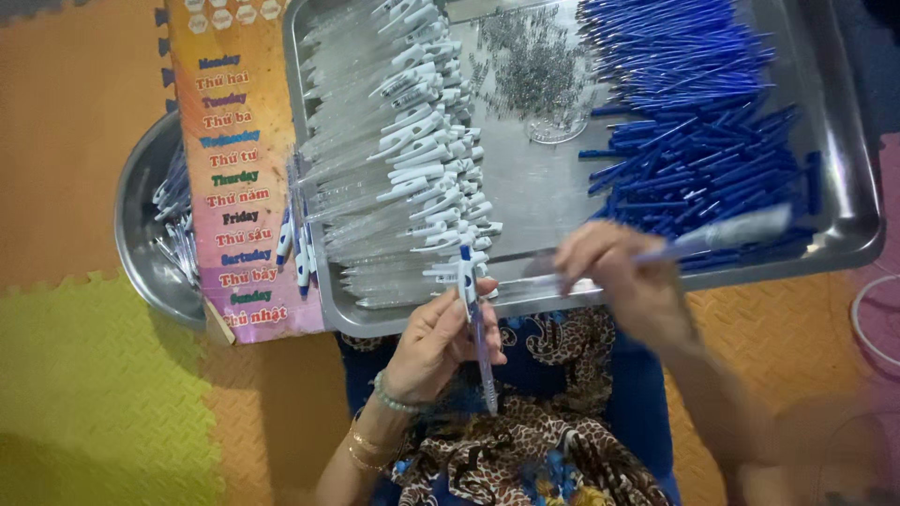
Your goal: The person assembles ballpoint pens by inserting blue ink cartridges into clear plastic pen bodies. They pick up a pen body and a cartridge, insert the cartridge, and place the completed pen on a metal tray.
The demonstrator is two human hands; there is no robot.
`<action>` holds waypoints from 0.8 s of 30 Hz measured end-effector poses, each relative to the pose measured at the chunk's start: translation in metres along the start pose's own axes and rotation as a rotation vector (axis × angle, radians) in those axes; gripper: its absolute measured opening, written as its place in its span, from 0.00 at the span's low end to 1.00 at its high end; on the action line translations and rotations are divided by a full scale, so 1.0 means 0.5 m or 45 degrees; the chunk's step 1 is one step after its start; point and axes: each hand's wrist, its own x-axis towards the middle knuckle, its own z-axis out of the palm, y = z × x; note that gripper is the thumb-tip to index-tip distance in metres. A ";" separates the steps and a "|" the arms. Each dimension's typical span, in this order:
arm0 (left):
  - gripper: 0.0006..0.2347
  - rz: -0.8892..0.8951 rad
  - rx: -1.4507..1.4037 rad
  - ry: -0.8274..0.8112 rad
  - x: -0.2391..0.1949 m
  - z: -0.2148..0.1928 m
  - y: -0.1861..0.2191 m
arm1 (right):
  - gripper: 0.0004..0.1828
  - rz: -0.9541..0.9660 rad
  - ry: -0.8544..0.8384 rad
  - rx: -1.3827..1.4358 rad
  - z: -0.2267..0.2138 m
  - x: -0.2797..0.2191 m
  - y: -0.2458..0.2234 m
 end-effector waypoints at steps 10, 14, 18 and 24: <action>0.23 -0.035 -0.025 -0.011 0.001 -0.014 -0.003 | 0.08 0.039 -0.017 -0.080 0.111 -0.043 -0.023; 0.22 -0.069 -0.021 -0.001 -0.001 -0.024 -0.015 | 0.09 -0.011 -0.001 -0.127 0.121 -0.054 -0.011; 0.20 -0.062 -0.024 0.016 -0.002 -0.020 -0.011 | 0.09 -0.039 0.016 -0.227 0.130 -0.055 -0.014; 0.19 -0.026 0.035 0.053 0.008 -0.029 -0.011 | 0.09 -0.050 0.023 -0.252 0.137 -0.048 -0.025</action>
